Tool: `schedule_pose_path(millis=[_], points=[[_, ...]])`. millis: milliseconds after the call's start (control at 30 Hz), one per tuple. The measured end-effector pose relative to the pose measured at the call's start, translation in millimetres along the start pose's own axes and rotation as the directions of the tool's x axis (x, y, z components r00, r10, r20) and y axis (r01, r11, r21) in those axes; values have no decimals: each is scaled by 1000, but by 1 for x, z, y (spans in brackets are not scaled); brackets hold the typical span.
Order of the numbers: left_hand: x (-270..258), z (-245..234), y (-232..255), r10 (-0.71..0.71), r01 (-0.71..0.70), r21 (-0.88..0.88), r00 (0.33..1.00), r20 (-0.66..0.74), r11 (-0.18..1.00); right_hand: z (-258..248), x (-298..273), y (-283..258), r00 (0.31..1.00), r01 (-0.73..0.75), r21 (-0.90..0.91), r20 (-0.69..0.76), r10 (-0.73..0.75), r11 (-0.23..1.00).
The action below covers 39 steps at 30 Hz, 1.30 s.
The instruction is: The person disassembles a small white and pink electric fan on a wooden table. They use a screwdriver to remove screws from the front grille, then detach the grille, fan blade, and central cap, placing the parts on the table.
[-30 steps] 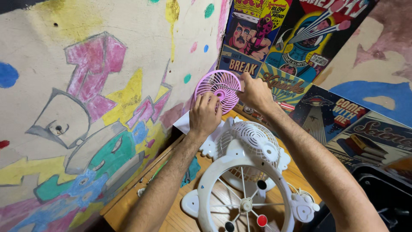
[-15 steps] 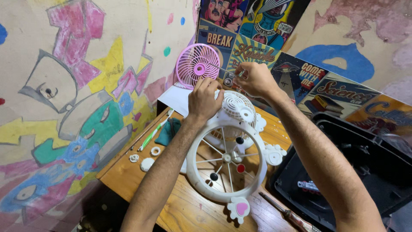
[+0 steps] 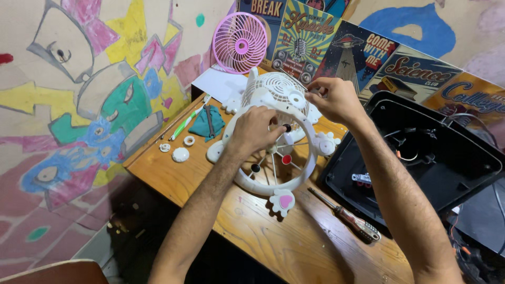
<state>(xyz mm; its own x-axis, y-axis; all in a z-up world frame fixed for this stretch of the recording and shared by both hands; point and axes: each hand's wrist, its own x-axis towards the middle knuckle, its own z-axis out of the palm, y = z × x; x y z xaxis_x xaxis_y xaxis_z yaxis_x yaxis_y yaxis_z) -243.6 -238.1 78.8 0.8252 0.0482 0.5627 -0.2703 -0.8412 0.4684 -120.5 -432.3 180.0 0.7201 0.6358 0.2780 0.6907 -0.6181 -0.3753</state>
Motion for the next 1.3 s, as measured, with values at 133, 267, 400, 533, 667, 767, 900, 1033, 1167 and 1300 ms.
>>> schedule_pose_path(millis=[133, 267, 400, 533, 667, 767, 900, 1033, 1167, 1300], points=[[-31, -6, 10, 15, -12, -22, 987, 162, 1000, -5, -41, -4, 1000, 17, 30, -20, -17, 999], [-53, 0, 14, -53, 47, 34, 973, 225, 998, -8, -82, -10, 1000, -15, 70, 16, 13, 997], [-72, 14, 11, -42, 40, 21, 994, 103, 999, -6, -117, -13, 999, 5, 81, 52, -9, 997], [-80, 27, 11, -132, 139, -35, 977, 165, 990, 1, -141, -13, 992, 129, 150, -13, -128, 980], [-83, 22, 16, -78, 107, -227, 988, 133, 968, 3, -161, -15, 999, 34, 122, 20, -37, 992], [-85, 9, 27, -103, 123, -331, 992, 77, 935, -2, -171, -16, 999, 37, 142, 5, -38, 989], [-84, -10, 39, -85, 35, -373, 989, -119, 927, -10, -178, -19, 999, 35, 173, -33, -29, 984], [-76, -25, 43, -70, -34, -294, 939, -336, 955, -15, -181, -24, 999, -36, 270, -24, 44, 962], [-63, -22, 46, -199, 9, -359, 845, -497, 933, -14, -184, -31, 997, 41, 292, -75, -20, 955], [-49, -9, 45, -344, 69, -430, 719, -604, 900, -1, -181, -43, 994, 86, 391, -99, -51, 916]])
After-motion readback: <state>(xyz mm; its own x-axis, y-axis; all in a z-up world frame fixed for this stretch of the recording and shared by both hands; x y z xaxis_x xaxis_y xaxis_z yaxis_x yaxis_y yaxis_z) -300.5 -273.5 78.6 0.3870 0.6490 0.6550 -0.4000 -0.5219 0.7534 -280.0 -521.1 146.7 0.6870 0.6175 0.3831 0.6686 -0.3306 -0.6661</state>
